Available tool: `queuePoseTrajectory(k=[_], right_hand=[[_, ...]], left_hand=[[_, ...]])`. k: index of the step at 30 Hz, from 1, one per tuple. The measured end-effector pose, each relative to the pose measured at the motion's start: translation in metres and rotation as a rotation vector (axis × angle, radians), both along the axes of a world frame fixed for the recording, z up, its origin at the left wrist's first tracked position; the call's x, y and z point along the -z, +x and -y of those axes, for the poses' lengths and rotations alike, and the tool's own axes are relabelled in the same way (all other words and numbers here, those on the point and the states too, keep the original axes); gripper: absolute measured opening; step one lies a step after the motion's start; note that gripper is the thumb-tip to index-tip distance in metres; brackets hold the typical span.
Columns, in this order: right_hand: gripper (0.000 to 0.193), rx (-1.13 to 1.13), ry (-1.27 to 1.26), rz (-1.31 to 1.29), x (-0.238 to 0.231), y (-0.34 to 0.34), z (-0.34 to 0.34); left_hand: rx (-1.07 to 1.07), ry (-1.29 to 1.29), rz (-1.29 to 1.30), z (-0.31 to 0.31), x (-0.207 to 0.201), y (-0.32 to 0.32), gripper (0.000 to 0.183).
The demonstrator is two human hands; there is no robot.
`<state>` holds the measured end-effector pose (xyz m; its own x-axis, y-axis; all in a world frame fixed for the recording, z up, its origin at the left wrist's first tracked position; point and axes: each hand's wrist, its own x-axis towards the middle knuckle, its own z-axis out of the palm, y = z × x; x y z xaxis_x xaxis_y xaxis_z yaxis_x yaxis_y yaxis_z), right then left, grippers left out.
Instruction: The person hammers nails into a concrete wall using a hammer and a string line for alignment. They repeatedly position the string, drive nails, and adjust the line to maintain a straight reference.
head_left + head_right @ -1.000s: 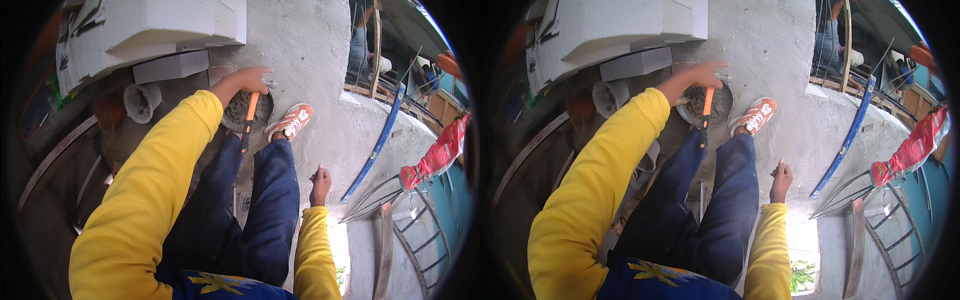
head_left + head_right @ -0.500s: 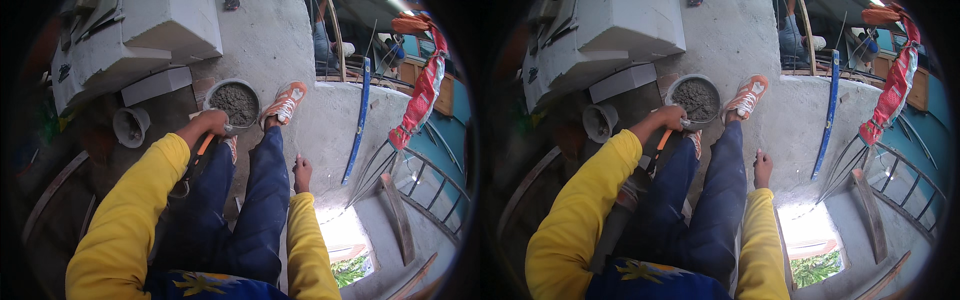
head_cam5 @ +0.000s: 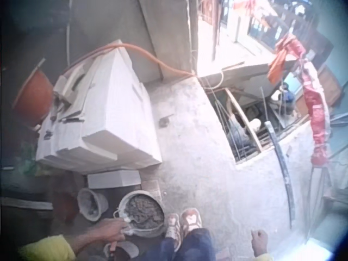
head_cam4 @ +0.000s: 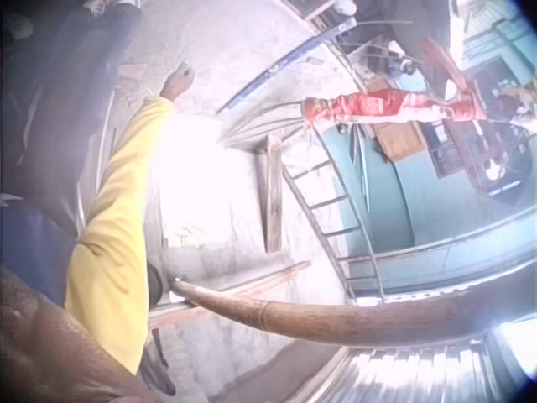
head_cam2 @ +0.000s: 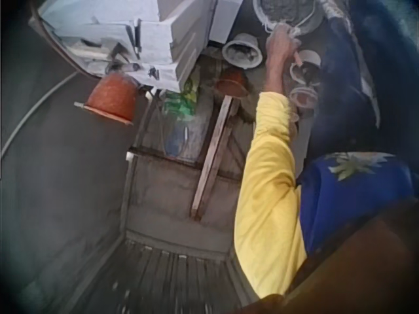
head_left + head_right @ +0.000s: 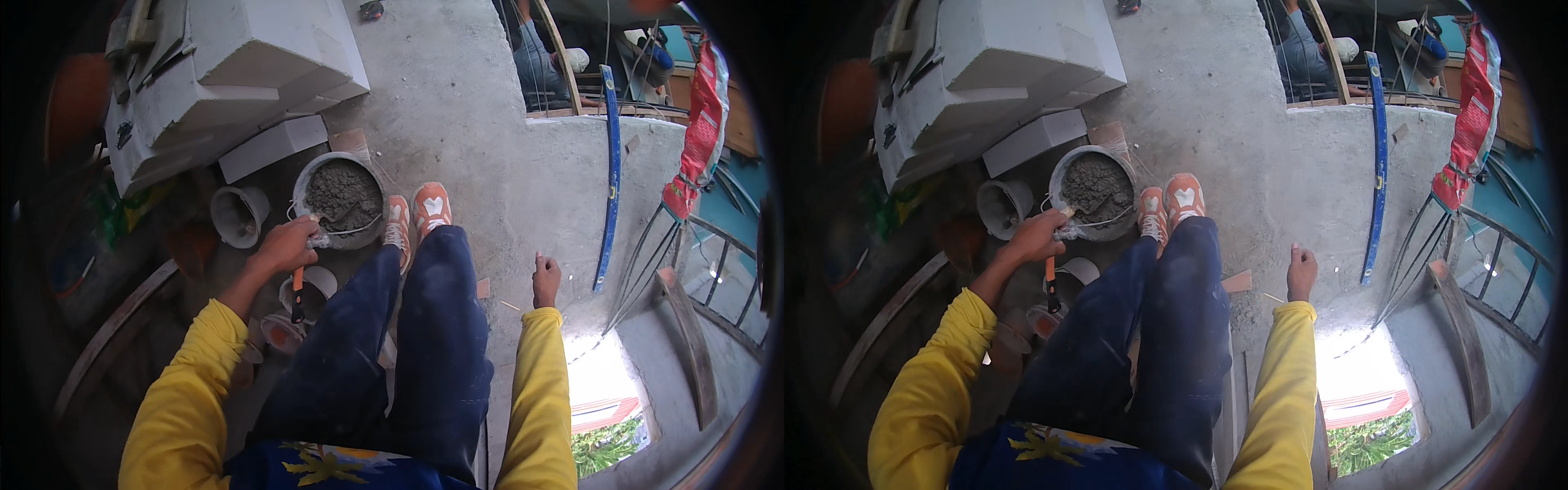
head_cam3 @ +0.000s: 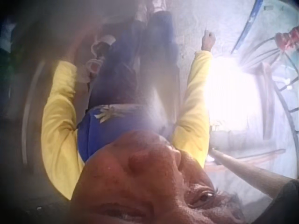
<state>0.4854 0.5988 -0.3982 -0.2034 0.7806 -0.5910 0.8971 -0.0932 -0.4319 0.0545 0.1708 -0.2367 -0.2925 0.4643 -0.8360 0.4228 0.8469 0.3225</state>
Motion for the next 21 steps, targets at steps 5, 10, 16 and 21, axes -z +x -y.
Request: queuePoseTrajectory(k=[5, 10, 16, 21], right_hand=[[0.038, 0.191, 0.034, -0.055, -0.046, 0.034, -0.032], [0.033, 0.311, -0.408, -0.245, -0.008, -0.056, 0.016], [0.037, -0.493, -0.301, -0.255, 0.160, -0.237, 0.177], [0.045, -0.845, 0.051, -0.198, 0.243, -0.345, 0.239]], left_hand=[[-0.045, -0.060, -0.018, 0.051, 0.016, 0.012, 0.045], [-0.109, -0.121, -0.097, 0.106, 0.067, 0.032, 0.046], [-0.220, -0.098, -0.089, 0.144, 0.103, 0.047, 0.040], [-0.294, -0.147, -0.098, 0.141, 0.101, 0.047, 0.033]])
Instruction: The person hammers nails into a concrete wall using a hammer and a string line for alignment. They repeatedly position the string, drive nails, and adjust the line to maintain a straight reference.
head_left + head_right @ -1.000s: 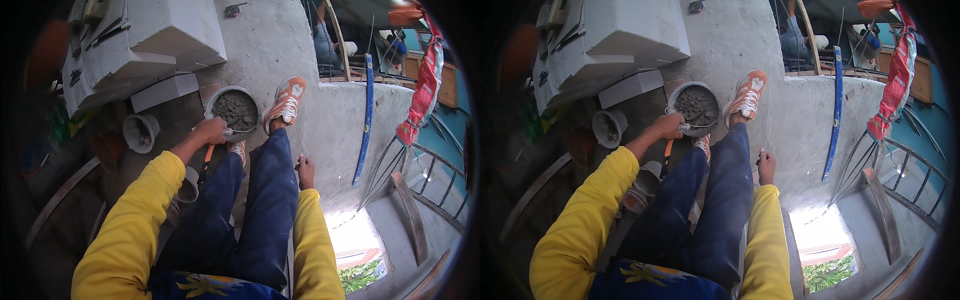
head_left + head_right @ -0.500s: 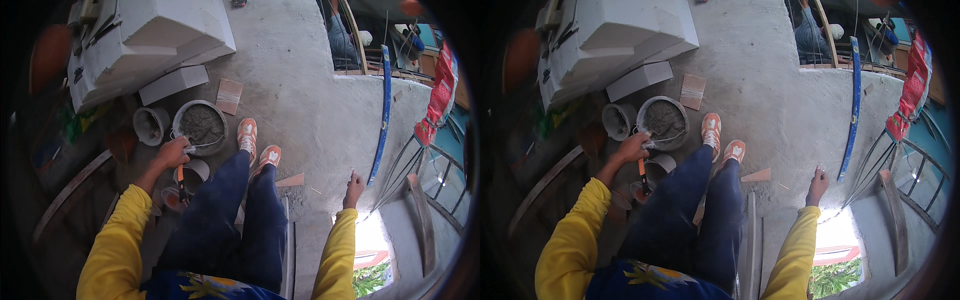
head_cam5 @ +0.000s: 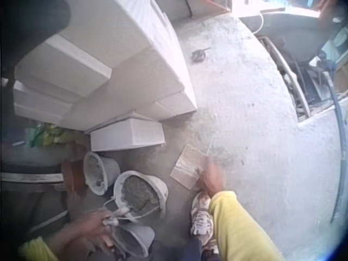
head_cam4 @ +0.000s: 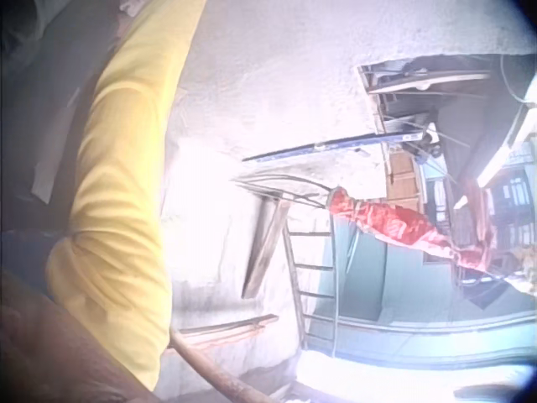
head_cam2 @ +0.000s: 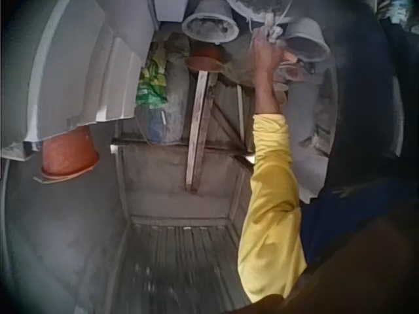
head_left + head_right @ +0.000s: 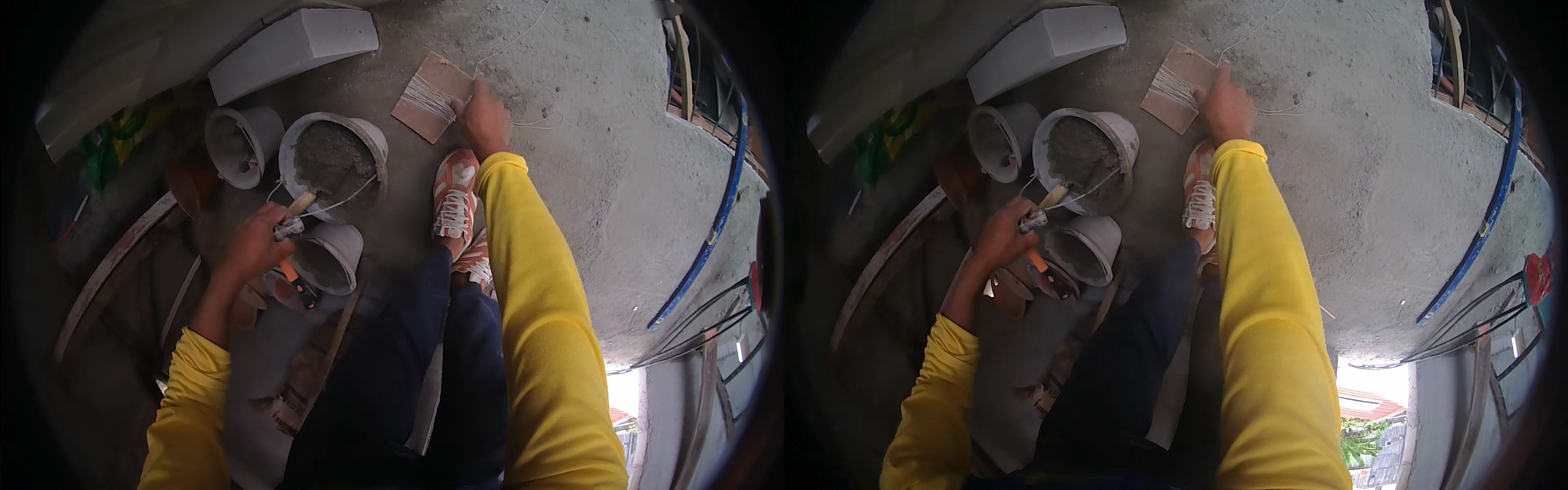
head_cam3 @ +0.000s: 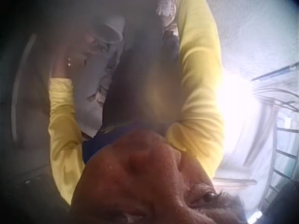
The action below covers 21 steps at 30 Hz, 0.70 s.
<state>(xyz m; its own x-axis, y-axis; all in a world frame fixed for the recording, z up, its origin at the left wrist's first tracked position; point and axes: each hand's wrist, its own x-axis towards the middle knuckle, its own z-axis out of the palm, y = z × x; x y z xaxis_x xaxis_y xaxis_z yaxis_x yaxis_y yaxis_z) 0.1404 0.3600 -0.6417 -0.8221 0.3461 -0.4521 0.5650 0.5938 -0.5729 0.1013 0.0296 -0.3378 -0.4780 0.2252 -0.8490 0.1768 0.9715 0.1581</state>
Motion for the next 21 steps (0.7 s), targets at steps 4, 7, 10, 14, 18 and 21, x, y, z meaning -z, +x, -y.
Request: queuePoseTrajectory(k=[4, 7, 10, 14, 18, 21], right_hand=[[0.045, -0.023, 0.084, 0.132, 0.003, -0.012, 0.020], [0.046, 0.015, -0.036, 0.096, 0.018, 0.022, 0.012], [0.046, 0.068, -0.223, 0.132, -0.006, 0.050, 0.005], [0.050, 0.067, -0.172, 0.220, -0.013, 0.037, 0.007], [0.054, 0.137, -0.004, 0.236, -0.006, 0.020, 0.042], [0.055, 0.129, 0.023, 0.231, 0.002, 0.023, 0.056]], left_hand=[[-0.086, 0.018, -0.009, 0.020, 0.009, 0.015, 0.038], [-0.127, 0.069, -0.015, 0.022, 0.008, 0.031, 0.042], [-0.195, 0.089, -0.076, 0.021, -0.001, 0.039, 0.045], [-0.252, 0.095, -0.078, 0.011, -0.012, 0.060, 0.049], [-0.374, 0.132, -0.134, -0.011, -0.022, 0.083, 0.049], [-0.441, 0.142, -0.162, -0.016, -0.035, 0.100, 0.049]])
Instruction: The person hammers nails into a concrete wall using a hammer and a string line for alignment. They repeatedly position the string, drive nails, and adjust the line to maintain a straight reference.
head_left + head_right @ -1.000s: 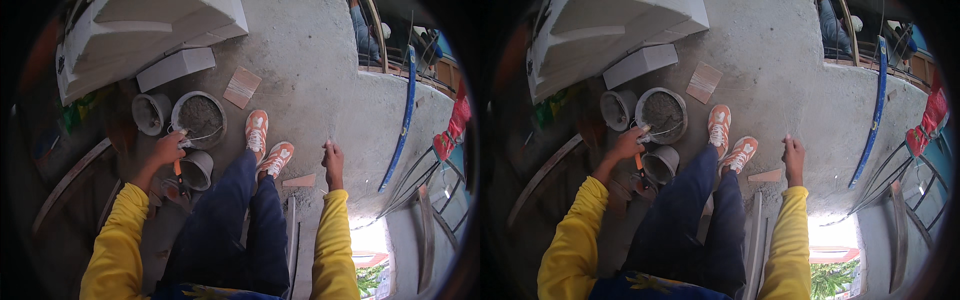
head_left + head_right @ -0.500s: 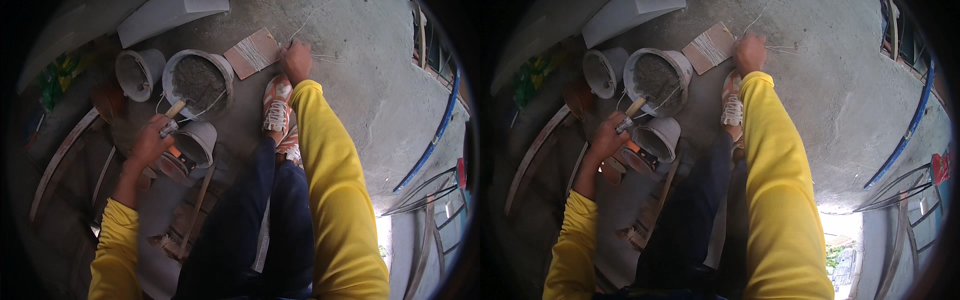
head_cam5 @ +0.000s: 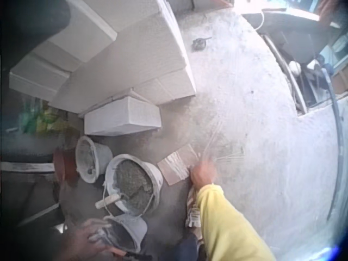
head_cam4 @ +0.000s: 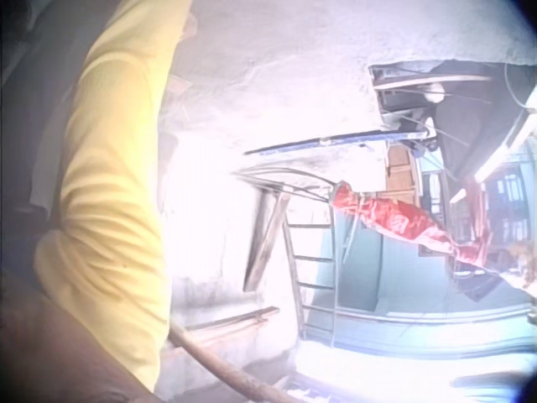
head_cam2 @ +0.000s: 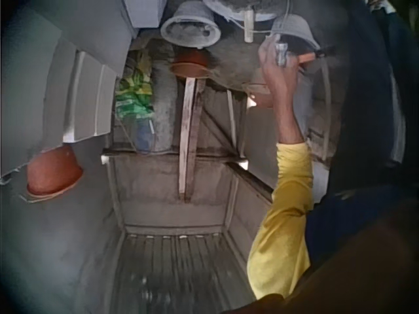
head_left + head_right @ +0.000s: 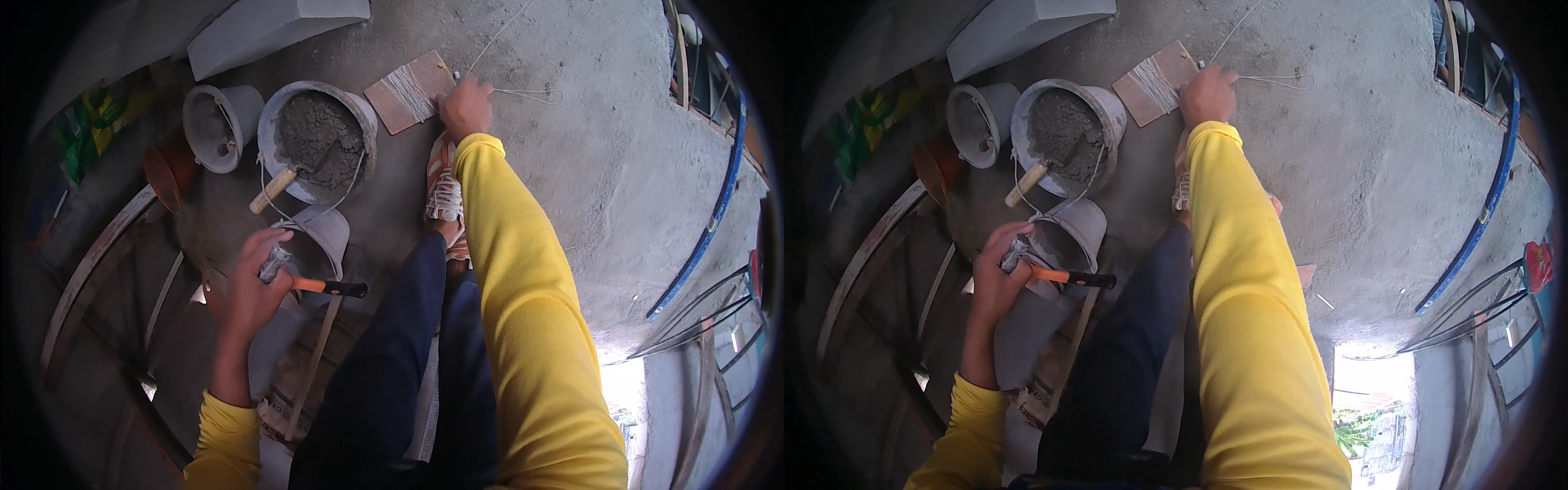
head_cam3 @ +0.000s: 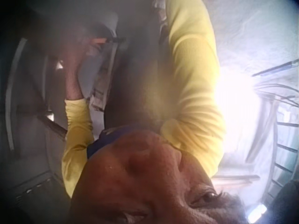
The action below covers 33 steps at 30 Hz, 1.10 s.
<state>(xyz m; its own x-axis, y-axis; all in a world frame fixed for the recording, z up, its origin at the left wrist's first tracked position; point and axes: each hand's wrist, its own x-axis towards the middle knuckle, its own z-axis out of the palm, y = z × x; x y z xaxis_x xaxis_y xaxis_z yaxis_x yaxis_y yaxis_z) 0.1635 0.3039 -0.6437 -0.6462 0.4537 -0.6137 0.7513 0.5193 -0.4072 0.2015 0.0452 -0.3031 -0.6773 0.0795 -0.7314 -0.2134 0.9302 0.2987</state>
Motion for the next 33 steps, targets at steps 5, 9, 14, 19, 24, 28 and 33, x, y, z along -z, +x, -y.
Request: queuePoseTrajectory(k=[5, 9, 14, 19, 24, 28, 33], right_hand=[[0.050, -0.038, -0.144, -0.241, -0.012, 0.026, -0.034], [0.040, -0.145, -0.017, -0.462, -0.088, 0.043, -0.125], [0.029, -0.483, -0.082, 0.018, -0.173, 0.143, -0.217], [0.060, -0.470, -0.378, 0.591, -0.179, 0.344, -0.236], [0.060, -0.397, 0.087, 0.494, -0.273, 0.288, -0.175], [0.061, -0.223, -0.264, -0.257, -0.408, 0.167, -0.118], [0.055, -0.321, -0.561, -0.534, -0.464, 0.120, -0.081]], left_hand=[[0.001, 0.048, -0.044, 0.007, -0.018, 0.021, 0.049], [0.020, 0.029, -0.035, 0.020, -0.047, 0.033, 0.047], [0.086, -0.021, -0.092, 0.026, -0.078, 0.038, 0.047], [0.185, 0.095, -0.126, -0.010, -0.096, -0.001, 0.048], [0.386, 0.198, -0.327, -0.070, -0.154, -0.036, 0.042], [0.420, 0.442, -0.301, -0.125, -0.188, -0.064, 0.042], [0.278, 0.707, -0.092, -0.188, -0.217, -0.082, 0.042]])
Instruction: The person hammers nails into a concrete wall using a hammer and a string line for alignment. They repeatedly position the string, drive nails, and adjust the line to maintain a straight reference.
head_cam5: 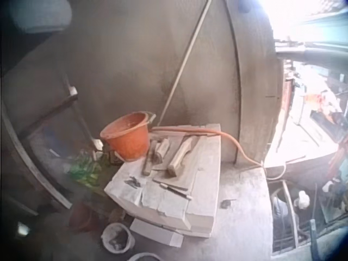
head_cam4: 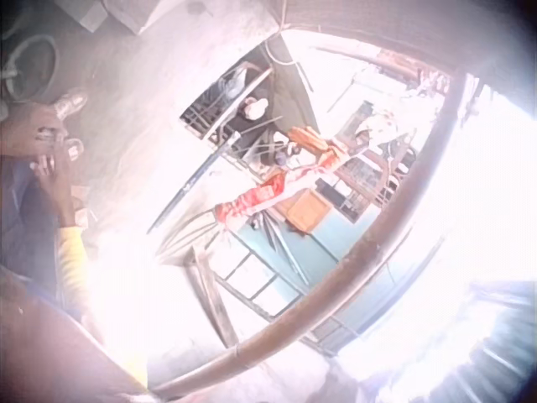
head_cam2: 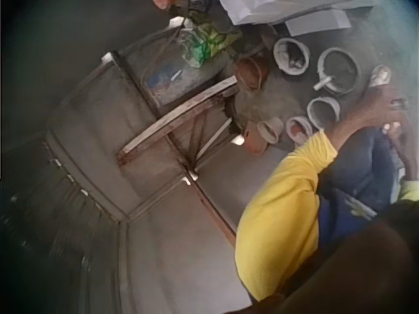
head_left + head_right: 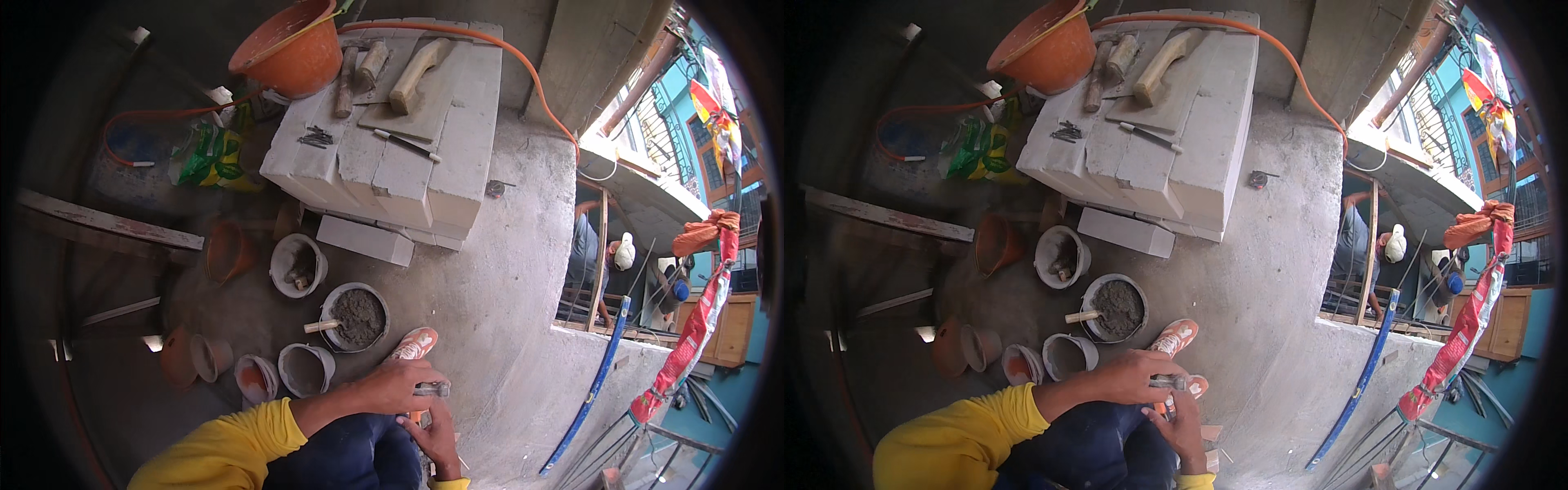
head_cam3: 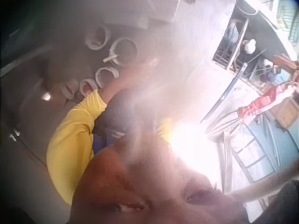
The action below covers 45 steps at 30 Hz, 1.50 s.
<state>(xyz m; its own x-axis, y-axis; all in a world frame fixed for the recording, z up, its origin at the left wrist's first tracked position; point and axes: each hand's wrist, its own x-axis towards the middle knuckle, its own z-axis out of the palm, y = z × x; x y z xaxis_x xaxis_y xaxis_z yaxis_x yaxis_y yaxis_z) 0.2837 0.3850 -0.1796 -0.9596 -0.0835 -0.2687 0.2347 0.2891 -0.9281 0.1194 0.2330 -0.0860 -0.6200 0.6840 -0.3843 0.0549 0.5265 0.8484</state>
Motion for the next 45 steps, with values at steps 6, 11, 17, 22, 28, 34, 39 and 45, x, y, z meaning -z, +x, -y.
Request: queuePoseTrajectory(k=[6, 11, 17, 22, 28, 34, 39, 45], right_hand=[[0.038, 0.420, -0.092, 0.409, -0.017, 0.014, -0.004], [0.034, 0.605, 0.005, 0.602, 0.003, 0.053, -0.015], [0.032, 0.505, 0.116, 0.677, -0.005, 0.063, -0.009], [0.033, 0.574, 0.088, 0.634, 0.035, 0.090, 0.005], [0.044, 0.496, 0.175, 0.849, -0.003, 0.074, -0.024], [0.051, 0.712, 0.037, 0.985, -0.022, 0.097, 0.002], [0.050, 0.817, 0.002, 1.017, -0.026, 0.127, 0.040], [0.048, 0.915, 0.006, 1.080, -0.047, 0.147, 0.062]], left_hand=[[-0.024, 0.090, -0.151, -0.021, 0.002, -0.078, 0.038], [-0.468, 0.024, -0.711, 0.026, -0.014, -0.232, 0.019], [-0.649, -0.209, -0.892, 0.199, 0.005, -0.341, 0.016], [-0.399, -0.336, -0.728, 0.211, 0.013, -0.392, 0.018], [-0.245, -0.422, -0.628, 0.246, -0.003, -0.381, 0.013], [0.118, -0.588, -0.629, 0.271, 0.024, -0.454, 0.017], [0.115, -0.654, -0.570, 0.291, 0.026, -0.490, 0.023], [0.085, -0.685, -0.479, 0.273, 0.022, -0.502, 0.031]])
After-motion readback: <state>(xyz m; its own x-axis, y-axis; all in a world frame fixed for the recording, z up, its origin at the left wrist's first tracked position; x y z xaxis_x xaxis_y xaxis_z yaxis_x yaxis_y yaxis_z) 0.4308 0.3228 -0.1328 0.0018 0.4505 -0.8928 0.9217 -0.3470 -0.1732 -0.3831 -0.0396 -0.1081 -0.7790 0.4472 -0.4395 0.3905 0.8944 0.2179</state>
